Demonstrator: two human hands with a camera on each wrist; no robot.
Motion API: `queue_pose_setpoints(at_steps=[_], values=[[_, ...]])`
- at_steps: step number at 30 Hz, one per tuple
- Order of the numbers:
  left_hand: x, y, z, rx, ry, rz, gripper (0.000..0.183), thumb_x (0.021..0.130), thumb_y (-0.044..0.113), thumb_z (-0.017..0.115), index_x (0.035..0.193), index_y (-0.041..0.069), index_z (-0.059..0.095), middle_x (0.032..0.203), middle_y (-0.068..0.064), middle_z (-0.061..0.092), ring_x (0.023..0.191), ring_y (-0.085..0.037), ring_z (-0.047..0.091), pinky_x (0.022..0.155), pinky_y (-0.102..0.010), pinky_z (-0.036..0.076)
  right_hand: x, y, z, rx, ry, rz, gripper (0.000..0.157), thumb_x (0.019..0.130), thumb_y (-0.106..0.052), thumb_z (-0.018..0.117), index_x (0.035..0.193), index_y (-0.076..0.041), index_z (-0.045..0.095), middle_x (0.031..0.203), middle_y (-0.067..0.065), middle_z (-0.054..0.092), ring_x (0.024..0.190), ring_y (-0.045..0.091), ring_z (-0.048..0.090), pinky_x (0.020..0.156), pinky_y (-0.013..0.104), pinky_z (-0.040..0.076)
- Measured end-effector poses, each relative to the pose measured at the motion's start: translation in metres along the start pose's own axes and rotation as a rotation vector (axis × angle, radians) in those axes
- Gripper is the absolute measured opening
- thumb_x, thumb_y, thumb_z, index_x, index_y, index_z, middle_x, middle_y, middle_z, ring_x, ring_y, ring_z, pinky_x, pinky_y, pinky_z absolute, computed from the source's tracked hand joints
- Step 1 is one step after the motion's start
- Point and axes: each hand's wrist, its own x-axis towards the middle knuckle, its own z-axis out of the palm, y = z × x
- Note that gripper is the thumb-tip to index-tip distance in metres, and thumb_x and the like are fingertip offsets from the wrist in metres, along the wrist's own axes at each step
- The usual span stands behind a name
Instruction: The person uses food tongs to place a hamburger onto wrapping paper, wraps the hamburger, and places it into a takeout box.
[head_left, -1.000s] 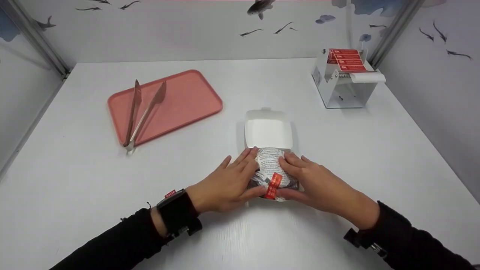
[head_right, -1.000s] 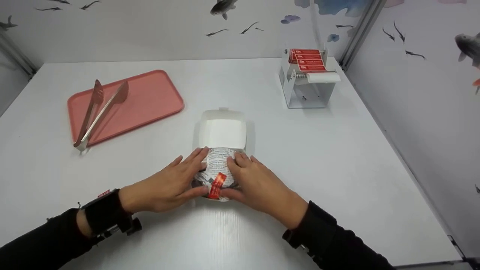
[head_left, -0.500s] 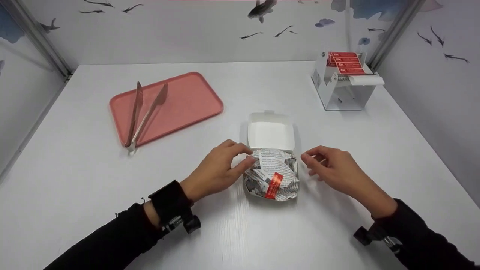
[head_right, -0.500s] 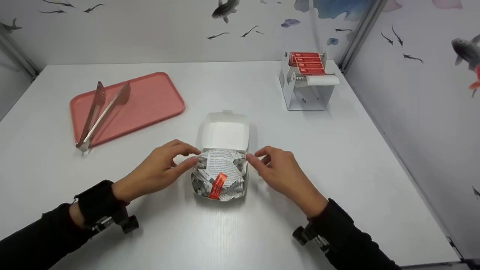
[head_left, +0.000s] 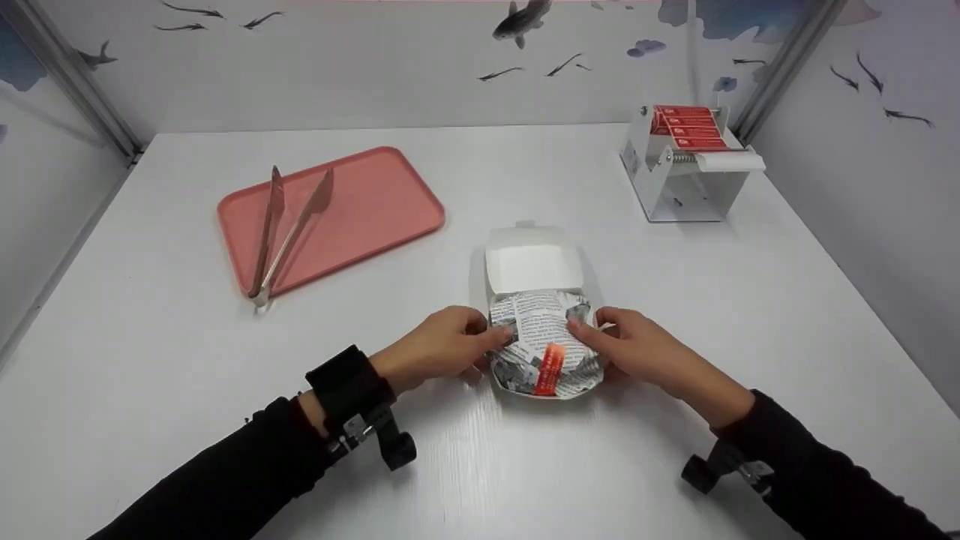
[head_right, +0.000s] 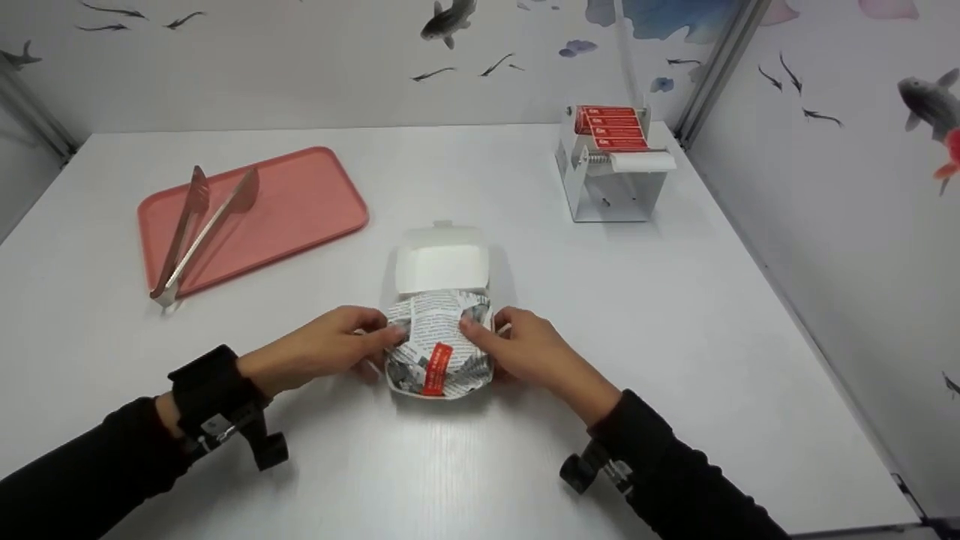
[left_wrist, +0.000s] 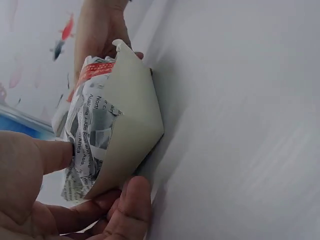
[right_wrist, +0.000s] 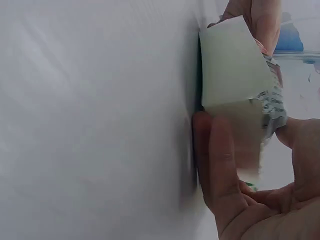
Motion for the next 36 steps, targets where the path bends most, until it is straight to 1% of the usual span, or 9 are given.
queue_pose_setpoints(at_steps=[4,7,10,14,22,27,29,31,36], values=[[-0.001,0.003,0.005,-0.267,-0.052,0.030,0.026,0.113,0.033,0.057,0.118,0.008,0.050,0.117,-0.013,0.072,0.100,-0.022,0.075,0.086,-0.038,0.065,0.001,-0.005,0.002,0.251,-0.085,-0.038,0.069,0.113,-0.052,0.048,0.154,0.003,0.046,0.119,0.005,0.079,0.098,0.011,0.075,0.081,0.029,0.062],[-0.001,0.007,0.006,-0.457,-0.057,0.048,0.030,0.113,0.034,0.055,0.124,0.014,0.036,0.122,-0.016,0.070,0.102,-0.028,0.077,0.090,-0.046,0.065,0.002,-0.012,0.002,0.378,-0.129,-0.086,0.064,0.115,-0.048,0.044,0.155,0.002,0.044,0.115,0.001,0.080,0.095,0.011,0.075,0.076,0.028,0.062],[-0.001,0.013,0.004,-0.561,-0.057,0.084,0.042,0.111,0.040,0.056,0.140,0.019,0.033,0.125,-0.013,0.069,0.103,-0.026,0.076,0.090,-0.049,0.065,0.004,-0.023,0.002,0.436,-0.139,-0.148,0.058,0.115,-0.044,0.044,0.153,0.001,0.044,0.112,-0.001,0.079,0.095,0.011,0.076,0.076,0.028,0.063],[-0.001,0.017,0.000,-0.571,-0.080,0.174,0.060,0.108,0.039,0.062,0.158,0.024,0.031,0.132,-0.012,0.070,0.109,-0.023,0.075,0.091,-0.048,0.064,0.007,-0.035,0.004,0.445,-0.128,-0.219,0.054,0.116,-0.039,0.044,0.154,0.000,0.040,0.114,-0.001,0.079,0.099,0.012,0.078,0.084,0.030,0.065],[-0.004,0.015,-0.006,-0.543,-0.060,0.270,0.069,0.101,0.026,0.074,0.158,0.023,0.035,0.129,-0.011,0.073,0.108,-0.023,0.076,0.089,-0.043,0.065,0.011,-0.048,-0.007,0.263,-0.083,-0.267,0.057,0.115,-0.036,0.048,0.161,-0.005,0.033,0.119,0.000,0.076,0.103,0.011,0.075,0.089,0.030,0.061],[-0.005,0.012,-0.008,-0.546,-0.072,0.269,0.066,0.101,0.024,0.074,0.156,0.022,0.038,0.126,-0.009,0.074,0.105,-0.021,0.077,0.085,-0.040,0.065,0.020,-0.059,-0.022,0.266,-0.020,-0.215,0.085,0.115,-0.049,0.042,0.171,-0.003,-0.002,0.145,0.018,0.062,0.109,0.008,0.071,0.103,0.026,0.053],[-0.005,0.012,-0.007,-0.542,-0.088,0.267,0.065,0.101,0.024,0.074,0.155,0.022,0.038,0.127,-0.009,0.075,0.106,-0.021,0.077,0.083,-0.039,0.065,0.025,-0.064,-0.026,0.313,0.012,-0.184,0.093,0.114,-0.055,0.039,0.170,-0.004,-0.015,0.162,0.021,0.046,0.113,0.007,0.069,0.106,0.023,0.050],[-0.005,0.012,-0.007,-0.540,-0.100,0.263,0.063,0.102,0.025,0.073,0.154,0.022,0.038,0.128,-0.010,0.075,0.106,-0.021,0.078,0.081,-0.039,0.065,0.030,-0.067,-0.028,0.373,0.035,-0.189,0.092,0.113,-0.056,0.038,0.171,-0.006,-0.014,0.165,0.023,0.040,0.114,0.008,0.068,0.104,0.023,0.050],[-0.003,0.011,-0.009,-0.535,-0.084,0.254,0.063,0.101,0.027,0.073,0.154,0.021,0.038,0.124,-0.011,0.076,0.099,-0.021,0.078,0.071,-0.037,0.064,0.035,-0.074,-0.030,0.466,0.067,-0.329,0.065,0.115,-0.047,0.038,0.169,-0.017,0.019,0.152,0.011,0.049,0.124,0.015,0.061,0.102,0.027,0.051]])
